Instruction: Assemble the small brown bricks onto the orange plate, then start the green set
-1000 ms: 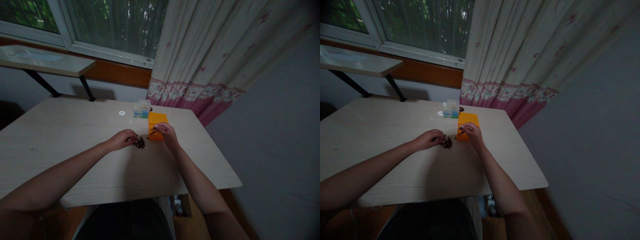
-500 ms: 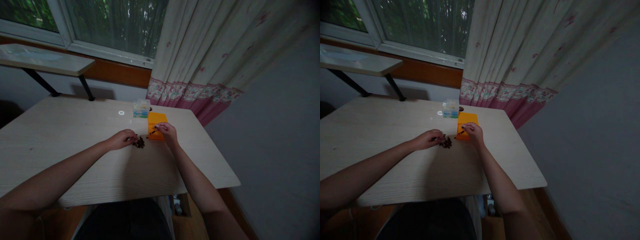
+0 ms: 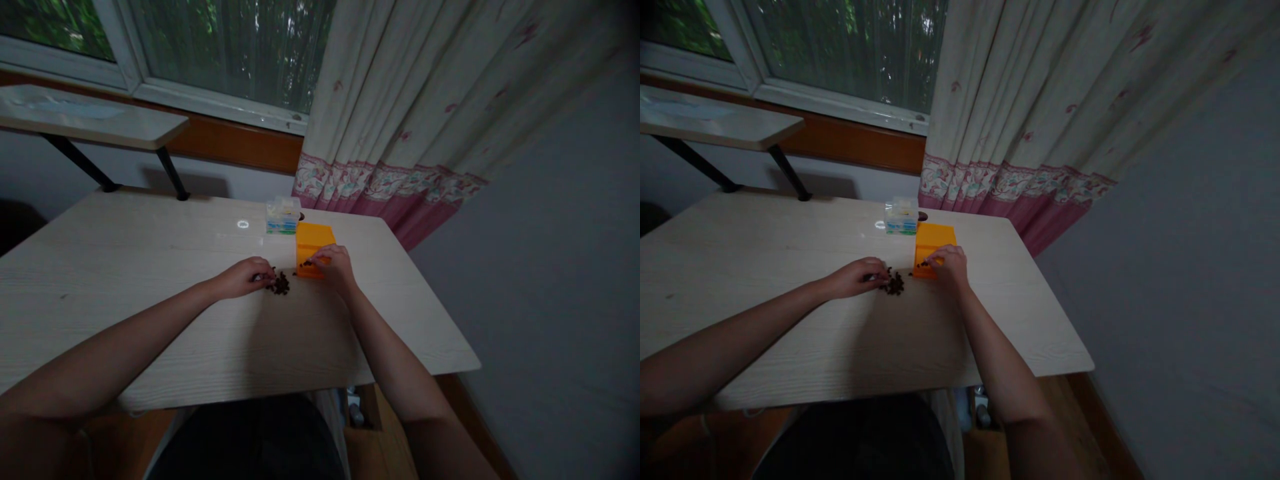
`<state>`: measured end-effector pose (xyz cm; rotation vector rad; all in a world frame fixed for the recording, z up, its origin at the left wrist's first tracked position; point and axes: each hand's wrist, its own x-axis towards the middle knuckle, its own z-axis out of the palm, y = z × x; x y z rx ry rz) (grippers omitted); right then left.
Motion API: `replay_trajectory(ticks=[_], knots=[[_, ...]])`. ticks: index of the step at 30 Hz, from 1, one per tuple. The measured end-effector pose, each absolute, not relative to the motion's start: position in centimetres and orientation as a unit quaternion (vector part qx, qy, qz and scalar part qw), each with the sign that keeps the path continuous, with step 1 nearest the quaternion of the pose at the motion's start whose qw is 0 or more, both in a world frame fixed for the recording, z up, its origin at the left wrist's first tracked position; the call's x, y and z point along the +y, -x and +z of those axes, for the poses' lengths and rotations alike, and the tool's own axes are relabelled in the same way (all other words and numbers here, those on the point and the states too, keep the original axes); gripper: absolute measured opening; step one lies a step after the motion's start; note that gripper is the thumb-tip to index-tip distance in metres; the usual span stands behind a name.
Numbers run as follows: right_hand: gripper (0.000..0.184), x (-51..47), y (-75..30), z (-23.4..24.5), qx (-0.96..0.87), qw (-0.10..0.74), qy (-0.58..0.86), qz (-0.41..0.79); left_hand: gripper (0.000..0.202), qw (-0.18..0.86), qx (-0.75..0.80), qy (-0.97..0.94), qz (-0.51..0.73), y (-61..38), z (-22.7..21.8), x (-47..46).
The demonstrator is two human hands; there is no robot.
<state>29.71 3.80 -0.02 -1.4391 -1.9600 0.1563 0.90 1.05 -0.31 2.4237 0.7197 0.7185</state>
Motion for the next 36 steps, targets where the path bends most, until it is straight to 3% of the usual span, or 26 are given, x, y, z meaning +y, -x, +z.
replay_trajectory(ticks=[12,36], knots=[[0.014,3.78,-30.12,-0.59,-0.768,0.289,0.568,0.057,0.025,0.243,0.264,-0.898,0.256,-0.98,-0.26,0.96],[0.007,3.66,-30.15,-0.35,-0.779,0.283,0.556,0.063,0.02,0.274,0.256,-0.896,0.236,-0.82,0.49,0.94]])
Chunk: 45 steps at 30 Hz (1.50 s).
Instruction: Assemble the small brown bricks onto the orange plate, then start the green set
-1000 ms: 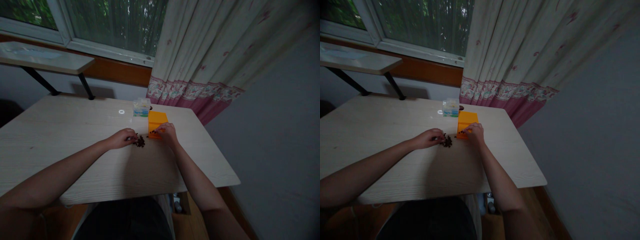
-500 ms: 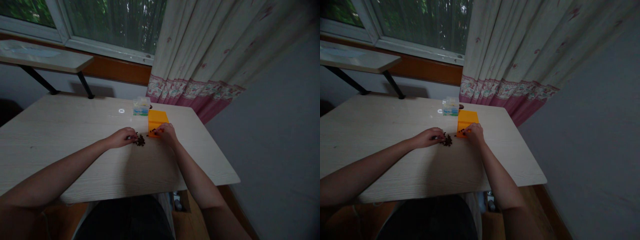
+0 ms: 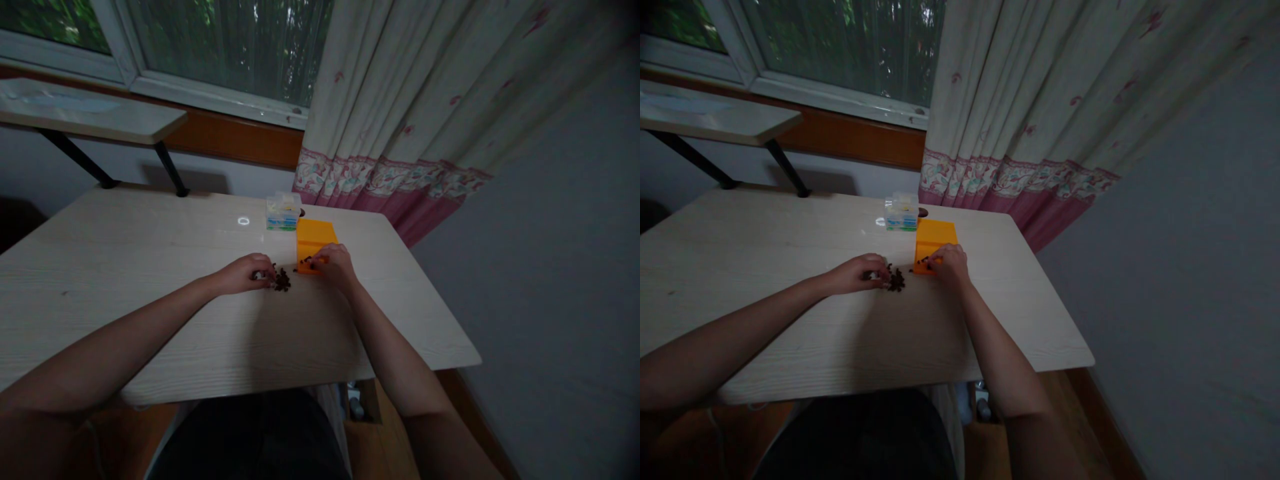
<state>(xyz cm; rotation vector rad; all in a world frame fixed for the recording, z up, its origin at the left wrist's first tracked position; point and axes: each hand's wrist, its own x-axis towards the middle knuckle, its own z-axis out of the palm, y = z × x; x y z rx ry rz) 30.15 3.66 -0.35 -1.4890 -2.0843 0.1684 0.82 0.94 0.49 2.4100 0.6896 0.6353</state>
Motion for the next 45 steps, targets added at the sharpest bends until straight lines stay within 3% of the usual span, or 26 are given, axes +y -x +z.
replay_trajectory(ticks=[11,16,28,45], knots=[[0.005,1.4,-28.2,1.9,-0.832,0.37,0.407,0.069,0.021,0.3,0.224,-0.9,0.225,-0.5,1.0,0.9],[0.002,0.1,-27.2,3.0,-0.887,0.29,0.345,0.097,0.029,0.3,0.212,-0.907,0.206,-0.1,1.1,1.1],[0.012,-0.6,-26.6,2.9,-0.936,0.152,0.292,0.123,0.02,0.301,0.216,-0.903,0.219,-0.2,0.7,0.9],[0.011,-0.7,-26.3,2.7,-0.933,0.129,0.306,0.138,0.019,0.294,0.23,-0.899,0.228,-0.2,0.5,0.8]])
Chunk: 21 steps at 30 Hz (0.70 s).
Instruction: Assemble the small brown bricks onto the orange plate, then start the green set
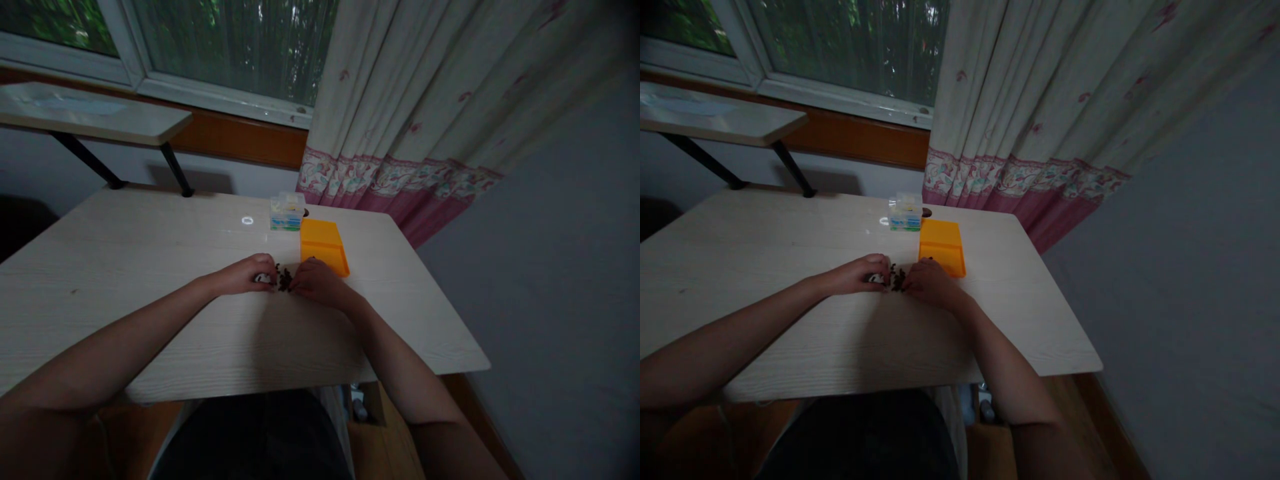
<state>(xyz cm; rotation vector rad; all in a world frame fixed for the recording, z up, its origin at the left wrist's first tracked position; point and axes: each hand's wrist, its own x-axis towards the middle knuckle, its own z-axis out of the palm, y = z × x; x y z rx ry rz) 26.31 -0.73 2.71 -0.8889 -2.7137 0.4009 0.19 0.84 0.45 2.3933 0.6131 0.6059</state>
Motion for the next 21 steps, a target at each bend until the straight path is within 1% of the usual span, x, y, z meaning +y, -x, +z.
replay_trajectory(ticks=[10,14,17,21], knots=[[0.01,-0.67,-26.15,2.66,-0.934,0.133,0.306,0.13,0.021,0.227,0.235,-0.917,0.231,-0.41,0.51,0.36],[0.012,-0.61,-26.16,2.59,-0.935,0.137,0.303,0.127,0.022,0.223,0.246,-0.916,0.226,-0.35,0.32,0.47],[0.012,-0.61,-26.15,2.63,-0.934,0.135,0.306,0.127,0.023,0.247,0.278,-0.893,0.253,-0.34,0.19,0.5],[0.012,-0.46,-26.18,2.46,-0.929,0.153,0.312,0.125,0.029,0.372,0.367,-0.795,0.309,-0.6,0.0,0.38]])
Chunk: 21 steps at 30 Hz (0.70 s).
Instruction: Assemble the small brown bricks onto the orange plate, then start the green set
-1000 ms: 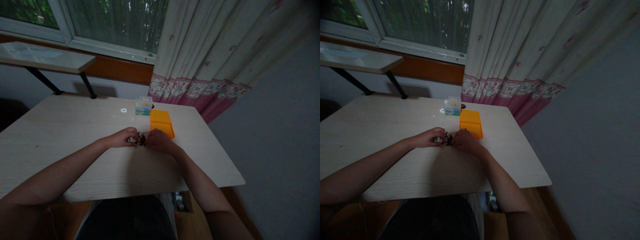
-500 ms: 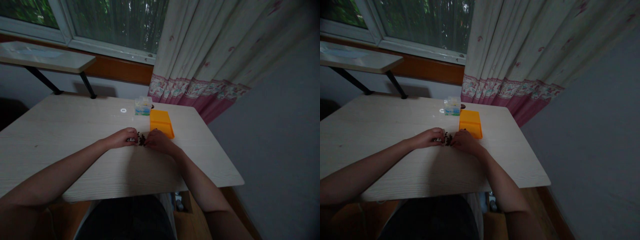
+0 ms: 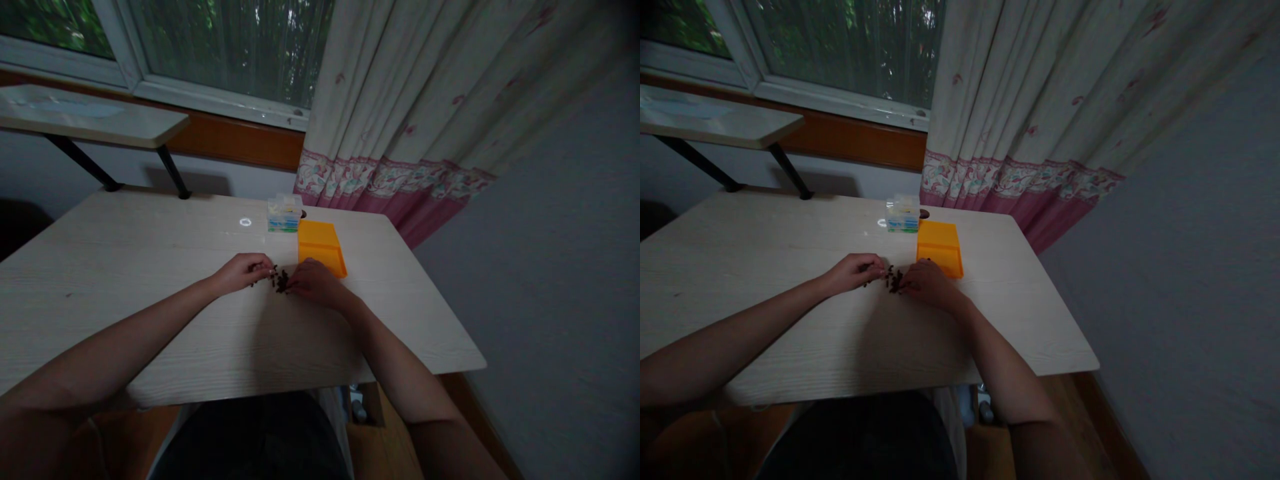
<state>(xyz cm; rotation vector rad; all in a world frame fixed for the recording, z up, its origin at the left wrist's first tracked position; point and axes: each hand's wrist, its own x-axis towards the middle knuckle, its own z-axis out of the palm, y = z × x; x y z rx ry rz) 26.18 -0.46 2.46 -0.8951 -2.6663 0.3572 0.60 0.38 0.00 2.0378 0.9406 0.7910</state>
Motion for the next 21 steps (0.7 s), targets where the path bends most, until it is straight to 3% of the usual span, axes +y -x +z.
replay_trajectory(ticks=[4,13,21], knots=[[0.011,-0.3,-26.1,2.2,-0.923,0.185,0.32,0.107,0.031,0.468,0.388,-0.709,0.357,-1.2,0.2,0.1],[0.016,-0.9,-25.0,2.2,-0.876,0.313,0.352,0.1,0.034,0.54,0.371,-0.645,0.392,-2.4,0.7,-0.5],[0.022,-1.1,-24.0,1.6,-0.865,0.317,0.369,0.124,0.038,0.582,0.317,-0.629,0.407,-2.8,0.2,-0.6]])
